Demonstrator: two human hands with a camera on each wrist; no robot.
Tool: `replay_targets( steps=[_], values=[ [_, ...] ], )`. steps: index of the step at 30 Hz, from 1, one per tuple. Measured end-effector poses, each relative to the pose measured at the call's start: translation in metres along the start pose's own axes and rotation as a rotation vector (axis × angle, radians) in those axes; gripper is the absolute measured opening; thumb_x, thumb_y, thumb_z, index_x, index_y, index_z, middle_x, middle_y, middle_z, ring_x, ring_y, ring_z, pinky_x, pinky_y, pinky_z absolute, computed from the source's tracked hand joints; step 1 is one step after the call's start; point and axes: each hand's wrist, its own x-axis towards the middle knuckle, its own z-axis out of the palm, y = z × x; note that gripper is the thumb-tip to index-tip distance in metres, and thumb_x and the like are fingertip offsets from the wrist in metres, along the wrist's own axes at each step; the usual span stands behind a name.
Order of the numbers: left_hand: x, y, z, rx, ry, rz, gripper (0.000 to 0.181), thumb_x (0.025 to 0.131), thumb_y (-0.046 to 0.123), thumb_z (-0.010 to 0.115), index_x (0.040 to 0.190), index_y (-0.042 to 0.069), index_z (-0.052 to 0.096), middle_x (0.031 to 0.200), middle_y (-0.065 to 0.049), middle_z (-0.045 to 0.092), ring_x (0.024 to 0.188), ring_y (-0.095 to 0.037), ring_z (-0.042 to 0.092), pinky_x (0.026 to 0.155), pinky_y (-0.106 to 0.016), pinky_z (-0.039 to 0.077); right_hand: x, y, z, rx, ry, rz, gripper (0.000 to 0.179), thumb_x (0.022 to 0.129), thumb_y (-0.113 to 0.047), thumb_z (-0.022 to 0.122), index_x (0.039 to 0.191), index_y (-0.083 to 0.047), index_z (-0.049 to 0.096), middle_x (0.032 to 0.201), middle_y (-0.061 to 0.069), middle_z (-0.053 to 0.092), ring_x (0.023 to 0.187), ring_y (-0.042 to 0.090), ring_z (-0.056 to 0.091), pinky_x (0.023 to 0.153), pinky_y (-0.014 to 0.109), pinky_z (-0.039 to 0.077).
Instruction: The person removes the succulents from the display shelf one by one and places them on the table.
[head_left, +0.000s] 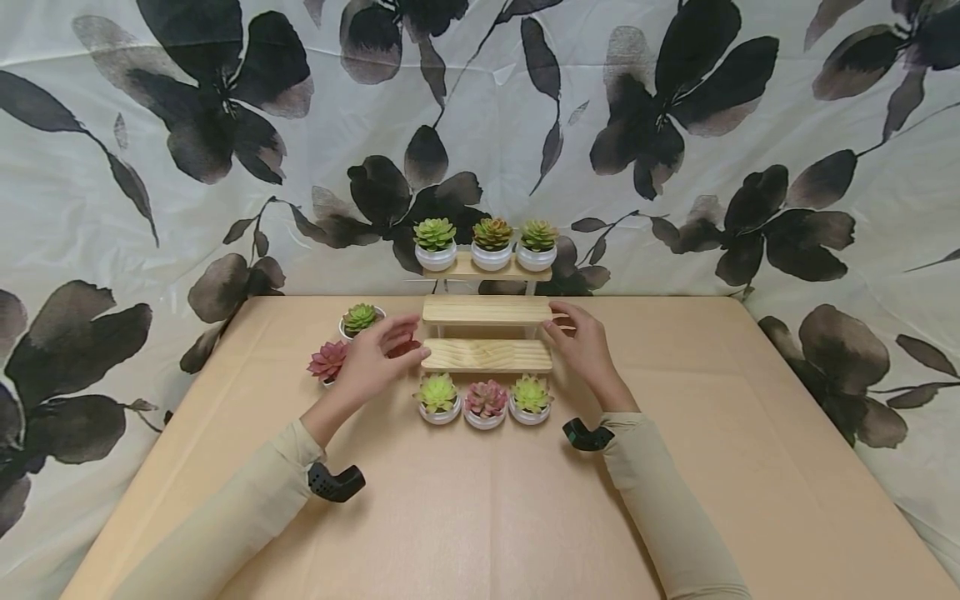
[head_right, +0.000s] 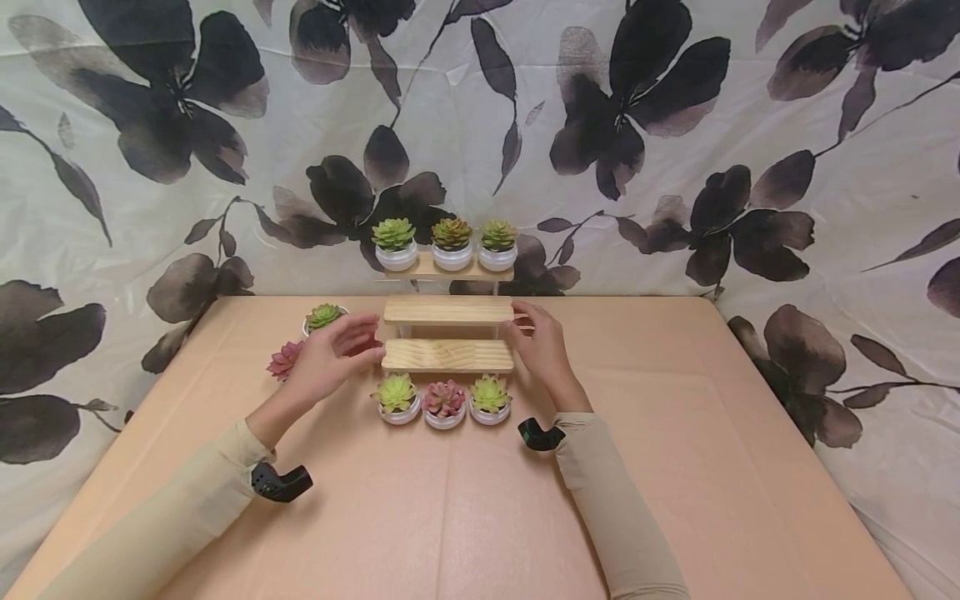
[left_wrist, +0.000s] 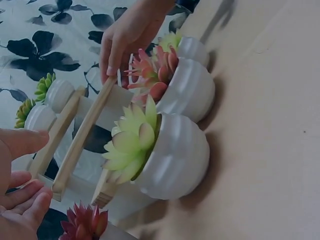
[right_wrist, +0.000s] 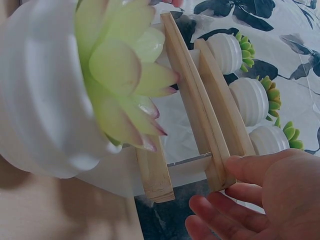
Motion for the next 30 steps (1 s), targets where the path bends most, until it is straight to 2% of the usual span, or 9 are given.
replay_targets(
  steps=[9,17,23,30],
  values=[
    [0.011,0.005,0.001,0.004,0.037,-0.034,0.059,0.085,0.020,0.075,0.138,0.009,0.050,0.139,-0.017,0.054,0.127,-0.035,0.054,0.108,-0.047,0.046,0.000,-0.001,0.000,0.012,-0.001,0.003,0.041,0.095,-0.016,0.062,0.133,-0.002,0.055,0.132,0.022,0.057,0.114,0.036,0.061,0.097,0.046,0.055],
    [0.022,0.008,0.004,0.031,0.021,-0.090,0.060,0.086,0.024,0.074,0.140,0.016,0.049,0.146,-0.012,0.049,0.133,-0.036,0.048,0.110,-0.045,0.045,0.001,0.000,0.000,0.000,-0.002,0.005,0.041,0.095,-0.016,0.062,0.133,-0.002,0.055,0.132,0.020,0.057,0.114,0.035,0.062,0.096,0.045,0.056],
    [0.029,0.008,0.004,0.039,0.014,-0.098,0.061,0.087,0.023,0.072,0.142,0.015,0.046,0.149,-0.014,0.044,0.135,-0.038,0.044,0.112,-0.048,0.042,0.001,-0.001,0.000,-0.001,-0.005,0.013,0.041,0.095,-0.017,0.062,0.133,-0.002,0.055,0.133,0.021,0.057,0.114,0.035,0.062,0.097,0.044,0.056],
    [0.038,0.008,0.007,0.014,0.008,-0.082,0.061,0.087,0.022,0.072,0.143,0.016,0.046,0.151,-0.014,0.041,0.137,-0.036,0.044,0.114,-0.044,0.041,0.001,-0.001,0.000,-0.008,-0.004,0.014,0.041,0.095,-0.017,0.062,0.132,-0.002,0.055,0.132,0.020,0.058,0.114,0.034,0.062,0.096,0.044,0.056]
  ],
)
